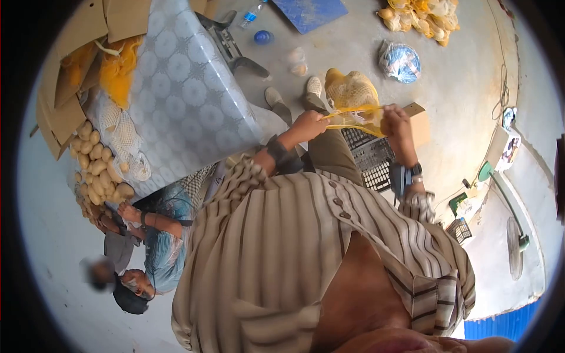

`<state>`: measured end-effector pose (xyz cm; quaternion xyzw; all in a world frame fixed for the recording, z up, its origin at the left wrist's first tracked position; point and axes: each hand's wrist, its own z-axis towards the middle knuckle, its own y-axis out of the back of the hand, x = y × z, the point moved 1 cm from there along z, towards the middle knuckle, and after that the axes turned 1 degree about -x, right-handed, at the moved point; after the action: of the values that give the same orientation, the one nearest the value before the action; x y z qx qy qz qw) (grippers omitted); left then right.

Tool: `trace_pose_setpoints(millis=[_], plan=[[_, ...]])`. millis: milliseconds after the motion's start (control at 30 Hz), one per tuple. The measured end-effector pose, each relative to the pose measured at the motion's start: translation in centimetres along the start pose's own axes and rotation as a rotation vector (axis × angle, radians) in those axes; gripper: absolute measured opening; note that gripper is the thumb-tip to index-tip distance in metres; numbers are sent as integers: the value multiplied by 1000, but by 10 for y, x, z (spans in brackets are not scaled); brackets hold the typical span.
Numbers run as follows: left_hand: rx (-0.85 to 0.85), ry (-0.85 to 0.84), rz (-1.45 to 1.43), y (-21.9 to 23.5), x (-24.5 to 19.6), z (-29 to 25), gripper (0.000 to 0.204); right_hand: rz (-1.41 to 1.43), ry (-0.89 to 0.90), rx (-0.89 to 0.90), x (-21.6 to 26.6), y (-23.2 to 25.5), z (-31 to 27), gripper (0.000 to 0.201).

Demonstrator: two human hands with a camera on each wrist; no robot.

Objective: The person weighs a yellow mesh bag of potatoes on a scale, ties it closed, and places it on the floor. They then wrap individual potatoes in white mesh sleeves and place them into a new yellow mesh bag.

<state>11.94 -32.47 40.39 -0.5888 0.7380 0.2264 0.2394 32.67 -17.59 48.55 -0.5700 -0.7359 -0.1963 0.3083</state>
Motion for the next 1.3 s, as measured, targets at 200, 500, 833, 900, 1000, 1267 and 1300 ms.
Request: trace_pose_setpoints(millis=[200, 500, 833, 900, 1000, 1267, 1300], plan=[[-136, -187, -119, 9, -26, 32, 40, -433, 37, 146, -50, -9, 31, 7], [-151, -357, 280, -35, -14, 69, 28, -1075, 199, 504, -126, -9, 88, 52], [-227, -80, 118, -22, -19, 127, 32, -926, 358, 339, -133, -15, 171, 23], [-266, -77, 6, -26, -22, 130, 32, -881, 305, 256, -123, -6, 179, 22], [-234, -98, -30, -26, -17, 133, 29, -960, 375, 202, -106, 0, 200, 21], [-202, -37, -124, -32, 25, 122, 22, -1132, 450, 34, -77, 7, 248, 19], [-170, 25, -183, -31, 24, 116, 22, -1140, 467, 53, -86, 13, 253, 16]])
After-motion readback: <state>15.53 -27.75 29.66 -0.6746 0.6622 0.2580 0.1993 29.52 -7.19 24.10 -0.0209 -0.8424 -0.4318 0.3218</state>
